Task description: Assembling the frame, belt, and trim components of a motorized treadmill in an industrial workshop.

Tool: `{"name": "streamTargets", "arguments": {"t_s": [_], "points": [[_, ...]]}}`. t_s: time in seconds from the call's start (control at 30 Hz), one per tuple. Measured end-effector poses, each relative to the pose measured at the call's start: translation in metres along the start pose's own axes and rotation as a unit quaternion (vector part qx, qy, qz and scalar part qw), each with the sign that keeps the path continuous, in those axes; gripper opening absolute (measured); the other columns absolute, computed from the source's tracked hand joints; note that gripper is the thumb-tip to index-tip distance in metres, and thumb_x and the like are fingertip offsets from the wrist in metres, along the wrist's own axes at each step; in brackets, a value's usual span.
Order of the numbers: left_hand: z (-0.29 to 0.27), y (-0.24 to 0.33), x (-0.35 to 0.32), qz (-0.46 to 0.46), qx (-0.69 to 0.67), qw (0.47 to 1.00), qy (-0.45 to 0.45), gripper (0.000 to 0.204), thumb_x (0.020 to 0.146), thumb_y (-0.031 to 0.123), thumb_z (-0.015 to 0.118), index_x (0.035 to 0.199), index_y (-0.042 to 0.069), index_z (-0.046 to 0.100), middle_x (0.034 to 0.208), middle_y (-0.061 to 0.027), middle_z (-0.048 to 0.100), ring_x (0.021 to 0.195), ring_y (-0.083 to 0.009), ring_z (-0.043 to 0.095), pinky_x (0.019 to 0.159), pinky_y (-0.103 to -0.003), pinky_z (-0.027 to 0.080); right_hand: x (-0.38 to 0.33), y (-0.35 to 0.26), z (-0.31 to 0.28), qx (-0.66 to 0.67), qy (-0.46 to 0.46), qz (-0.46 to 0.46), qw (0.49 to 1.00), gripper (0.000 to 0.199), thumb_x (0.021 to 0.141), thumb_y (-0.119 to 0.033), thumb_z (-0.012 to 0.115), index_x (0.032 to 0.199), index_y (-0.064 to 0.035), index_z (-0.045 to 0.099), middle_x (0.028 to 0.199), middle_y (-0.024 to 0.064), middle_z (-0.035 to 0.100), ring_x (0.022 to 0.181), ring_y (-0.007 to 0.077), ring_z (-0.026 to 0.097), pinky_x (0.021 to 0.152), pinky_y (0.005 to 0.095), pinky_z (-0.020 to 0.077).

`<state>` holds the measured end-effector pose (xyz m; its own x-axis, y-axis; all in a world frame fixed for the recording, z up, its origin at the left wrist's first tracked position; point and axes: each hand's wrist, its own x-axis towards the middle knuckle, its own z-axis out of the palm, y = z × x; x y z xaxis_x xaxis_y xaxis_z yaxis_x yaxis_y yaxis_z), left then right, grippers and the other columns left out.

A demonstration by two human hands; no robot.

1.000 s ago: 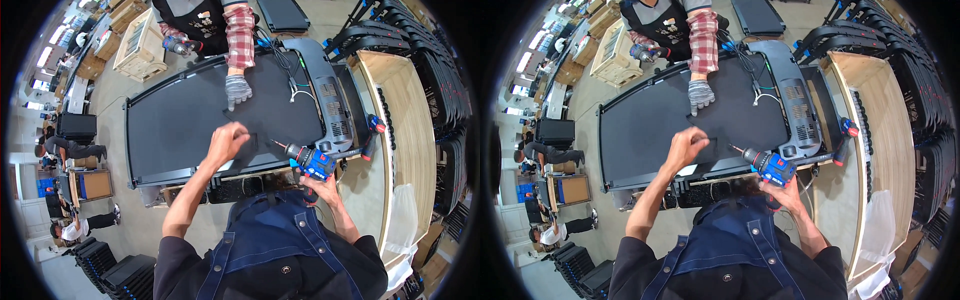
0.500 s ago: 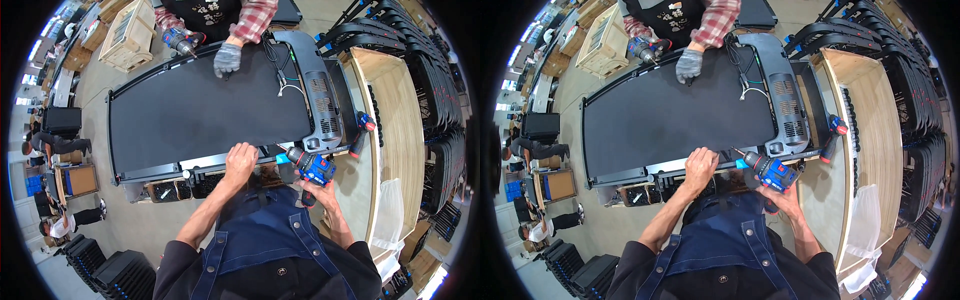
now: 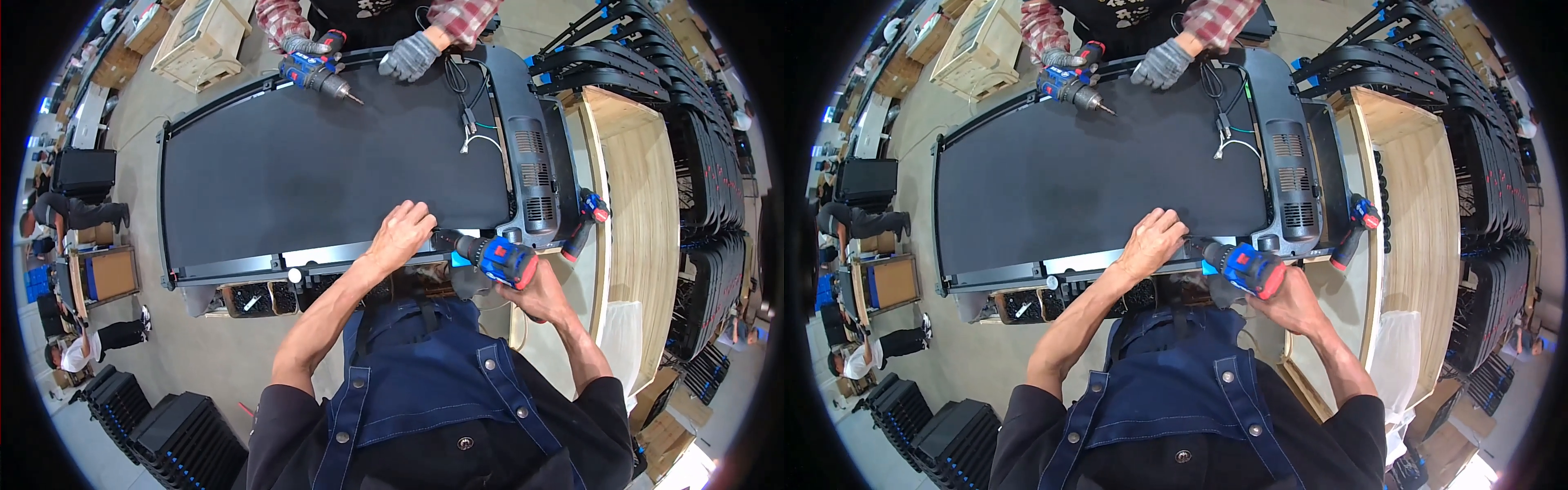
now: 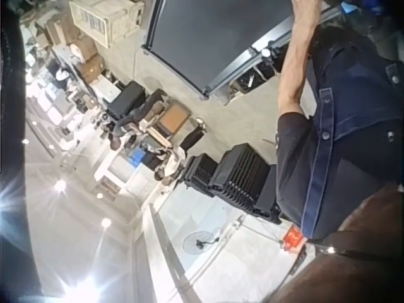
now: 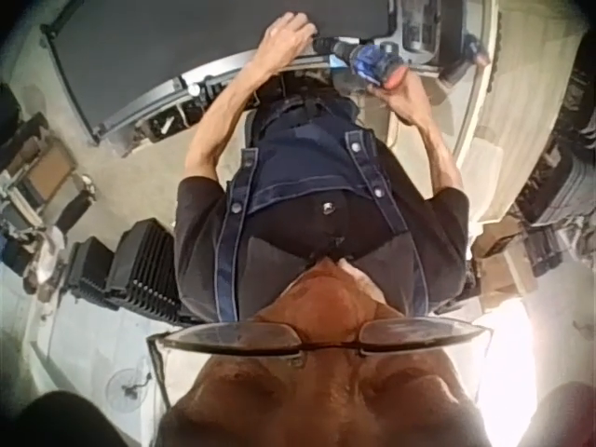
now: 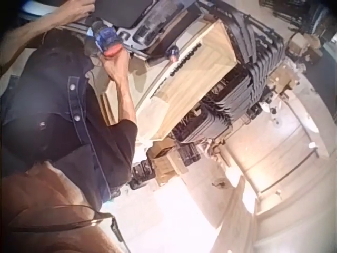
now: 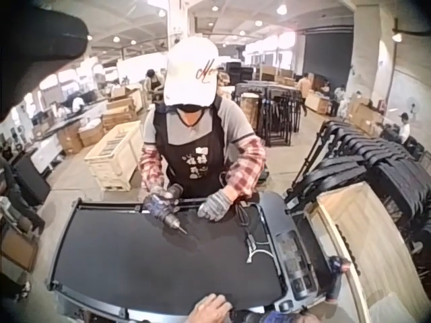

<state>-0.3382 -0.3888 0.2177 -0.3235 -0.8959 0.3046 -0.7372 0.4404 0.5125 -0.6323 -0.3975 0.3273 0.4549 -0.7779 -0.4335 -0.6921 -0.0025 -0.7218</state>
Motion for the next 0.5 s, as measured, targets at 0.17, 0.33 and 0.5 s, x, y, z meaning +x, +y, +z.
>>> {"name": "streamTargets", "arguments": {"t_s": [0.17,0.33,0.5], "points": [[0.005,-0.006,-0.002,0.0,-0.003,1.0,0.008,0.015,0.077,0.004,0.07,0.082,0.005,0.056,0.087,-0.0098,0.05,0.085,-0.0287,0.055,0.076,-0.041,0.051,0.022,-0.018,-0.006,-0.055,-0.045,-0.023,0.997,0.03,0.072,-0.007,0.075,0.096,0.0033,0.062,0.073,0.0135,0.064,0.067,0.0191,0.061,0.069,0.0378,0.0531],[0.006,-0.007,-0.002,0.001,-0.01,1.0,0.022,0.015,0.077,0.004,0.07,0.08,0.004,0.055,0.086,-0.0102,0.05,0.083,-0.029,0.055,0.075,-0.041,0.05,0.035,-0.037,-0.013,-0.091,-0.083,0.003,0.992,0.022,0.072,-0.011,0.074,0.086,0.0028,0.064,0.07,0.0191,0.064,0.066,0.037,0.064,0.065,0.0423,0.0511],[0.005,-0.008,-0.003,-0.003,-0.023,1.0,0.018,0.013,0.078,0.003,0.068,0.081,0.003,0.055,0.086,-0.011,0.05,0.084,-0.0292,0.055,0.074,-0.042,0.05,0.043,-0.031,-0.009,-0.082,-0.074,-0.023,0.994,0.021,0.073,-0.011,0.073,0.085,0.0033,0.063,0.069,0.0189,0.064,0.064,0.0362,0.063,0.065,0.0413,0.0508]]}}
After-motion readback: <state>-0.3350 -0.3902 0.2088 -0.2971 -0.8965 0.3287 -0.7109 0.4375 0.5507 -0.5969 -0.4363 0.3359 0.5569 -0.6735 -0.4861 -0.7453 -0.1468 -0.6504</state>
